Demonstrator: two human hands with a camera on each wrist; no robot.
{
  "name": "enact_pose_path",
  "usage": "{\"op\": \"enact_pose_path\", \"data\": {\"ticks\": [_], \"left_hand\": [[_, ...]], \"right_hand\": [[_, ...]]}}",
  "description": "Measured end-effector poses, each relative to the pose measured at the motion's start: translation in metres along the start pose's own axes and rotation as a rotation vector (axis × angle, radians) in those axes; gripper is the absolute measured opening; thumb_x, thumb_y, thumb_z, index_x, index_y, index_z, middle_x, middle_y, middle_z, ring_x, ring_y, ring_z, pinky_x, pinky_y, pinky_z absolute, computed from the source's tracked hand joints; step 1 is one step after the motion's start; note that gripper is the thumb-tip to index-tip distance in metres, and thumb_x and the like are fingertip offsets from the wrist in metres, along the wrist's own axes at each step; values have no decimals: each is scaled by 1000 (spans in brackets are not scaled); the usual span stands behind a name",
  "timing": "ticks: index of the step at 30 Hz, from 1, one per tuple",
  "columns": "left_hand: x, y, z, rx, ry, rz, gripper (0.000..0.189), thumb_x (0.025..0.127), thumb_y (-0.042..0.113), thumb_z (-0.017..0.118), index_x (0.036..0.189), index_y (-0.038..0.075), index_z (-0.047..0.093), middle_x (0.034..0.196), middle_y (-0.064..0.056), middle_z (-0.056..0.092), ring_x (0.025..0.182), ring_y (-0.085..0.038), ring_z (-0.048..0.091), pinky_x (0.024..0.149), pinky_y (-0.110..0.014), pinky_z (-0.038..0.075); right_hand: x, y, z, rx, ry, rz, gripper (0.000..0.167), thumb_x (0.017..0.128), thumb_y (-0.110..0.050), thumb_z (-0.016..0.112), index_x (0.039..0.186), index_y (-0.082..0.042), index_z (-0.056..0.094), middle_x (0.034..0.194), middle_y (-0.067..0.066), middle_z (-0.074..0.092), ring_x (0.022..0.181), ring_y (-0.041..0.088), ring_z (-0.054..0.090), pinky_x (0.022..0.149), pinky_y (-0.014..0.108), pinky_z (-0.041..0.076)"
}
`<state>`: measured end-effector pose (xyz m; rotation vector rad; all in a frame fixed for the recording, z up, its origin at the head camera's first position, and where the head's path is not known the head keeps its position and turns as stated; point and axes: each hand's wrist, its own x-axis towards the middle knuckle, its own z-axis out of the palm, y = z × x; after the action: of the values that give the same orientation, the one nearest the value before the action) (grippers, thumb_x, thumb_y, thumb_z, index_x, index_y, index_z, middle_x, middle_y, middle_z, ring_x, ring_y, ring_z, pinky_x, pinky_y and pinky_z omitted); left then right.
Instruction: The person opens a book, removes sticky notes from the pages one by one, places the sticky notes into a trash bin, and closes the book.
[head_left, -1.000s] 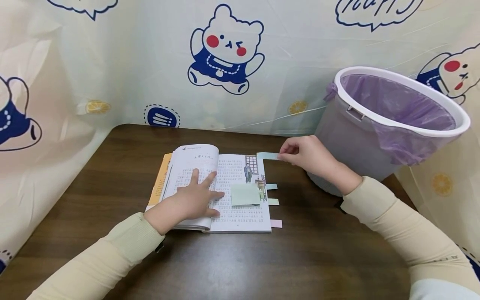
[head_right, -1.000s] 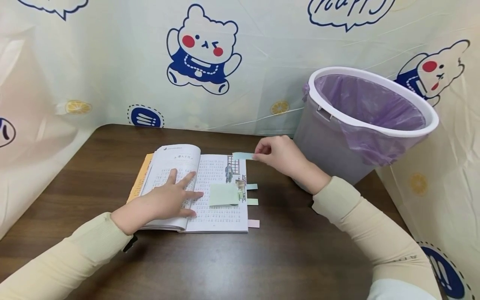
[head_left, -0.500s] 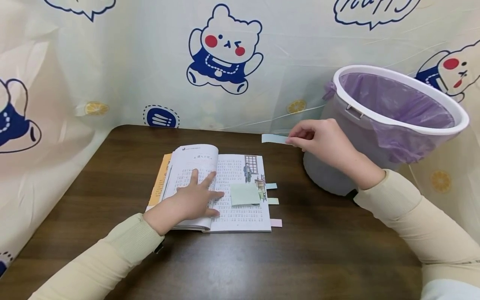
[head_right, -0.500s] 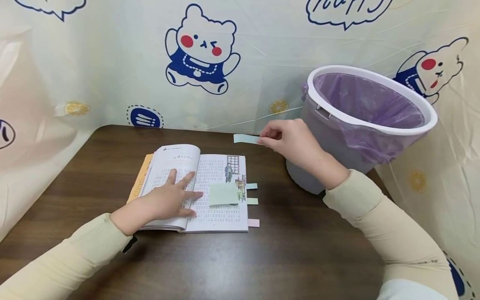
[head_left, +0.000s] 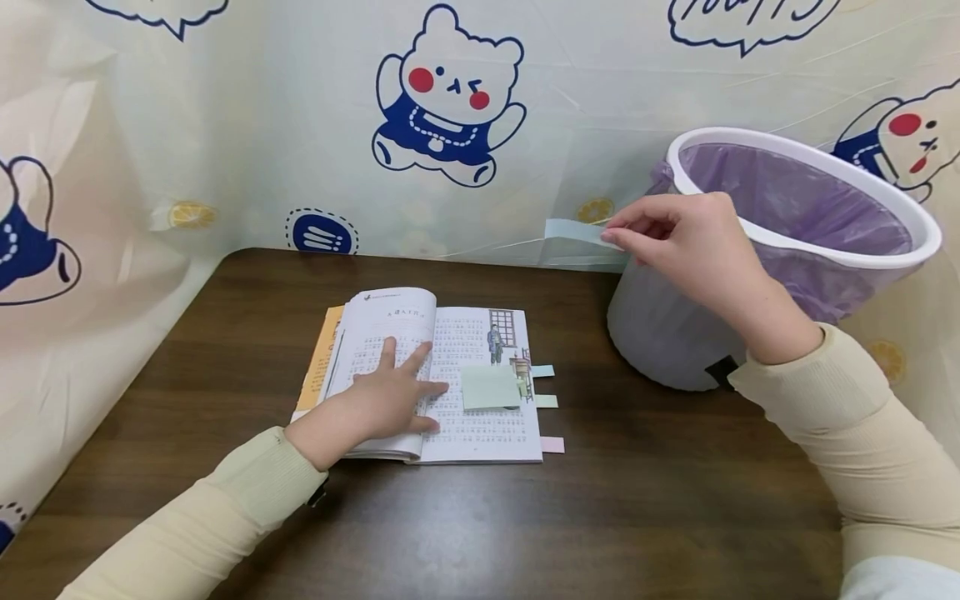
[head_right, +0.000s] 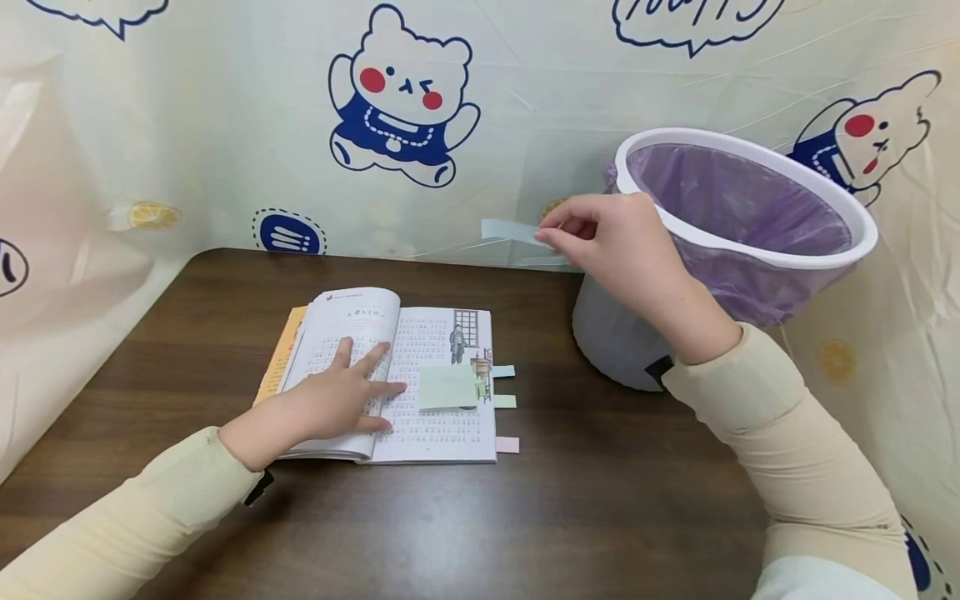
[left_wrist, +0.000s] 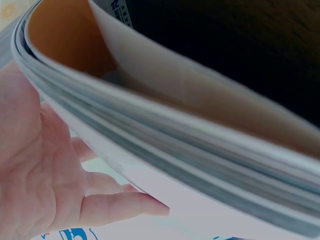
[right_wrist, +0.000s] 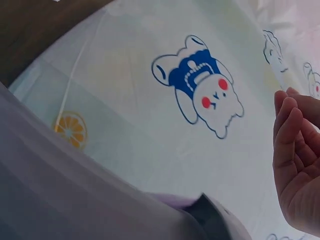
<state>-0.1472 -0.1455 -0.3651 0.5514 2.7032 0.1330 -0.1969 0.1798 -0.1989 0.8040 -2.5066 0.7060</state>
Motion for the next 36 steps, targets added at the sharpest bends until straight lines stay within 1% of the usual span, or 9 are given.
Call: {"op": "enact_pose_path", "data": {"ticks": [3,7,12,17,22,25,28,31,36], "left_hand": [[0,-1,0,-2,4,-3,58,92,47,75,144,24,63,168,-22,17,143,-67,7,83,-81,42],[0,-1,1,-9,8,-3,58,92,47,75,144,24,62,168,-22,17,143,-67,6,83,-81,42],[0,-1,1,-19,5,-3,58,93,47,74,145,24,62,168,-21,15,144,-67,5,83,-82,41],[1,-1,2,-19,9,2,57,93,47,73,145,25,62,169,-20,14,144,-66,4,83,-83,41],[0,-2,3,-26,2,-7,57,94,47,73,145,25,62,169,-20,14,144,-66,3,84,-83,39],[0,-1,4,-23,3,-6,57,94,47,73,145,25,62,169,-20,14,144,-66,3,83,-83,39],[0,-1,4,-22,2,-2,57,94,47,73,145,25,62,169,-20,15,144,-66,4,83,-83,40],[0,-1,4,-18,1,2,57,94,48,72,145,25,61,169,-20,15,144,-66,4,83,-82,41],[0,-2,4,-1,5,4,57,94,48,72,145,25,62,169,-20,16,144,-66,6,82,-81,42]], "right_hand": [[1,-3,-8,-12,26,1,5,90,-10,81,94,-7,82,71,2,71,57,-4,57,55,11,41],[1,-5,-20,-5,63,45,7,90,-11,81,95,-6,82,69,1,69,58,-5,56,57,9,41],[-2,-3,-39,39,132,124,11,88,-11,83,96,-3,81,68,-16,67,60,-4,59,59,7,44],[-8,6,-57,129,225,219,7,85,-8,85,90,-12,83,69,-22,67,60,-3,59,59,6,44],[-16,16,-67,75,278,290,9,86,-12,85,92,-18,82,73,-28,65,64,-1,55,62,5,43],[-21,23,-73,37,295,342,10,88,-17,83,88,-26,80,71,-28,62,64,0,51,60,6,40],[-26,33,-79,86,316,374,23,89,-13,82,82,-34,74,70,-27,63,59,-6,54,60,3,42],[-30,44,-83,138,313,407,31,92,-9,78,82,-37,72,70,-27,65,58,-8,58,62,3,44],[-33,62,-89,122,252,474,36,95,-11,74,83,-43,69,69,-30,62,59,-11,57,61,3,43]]}}
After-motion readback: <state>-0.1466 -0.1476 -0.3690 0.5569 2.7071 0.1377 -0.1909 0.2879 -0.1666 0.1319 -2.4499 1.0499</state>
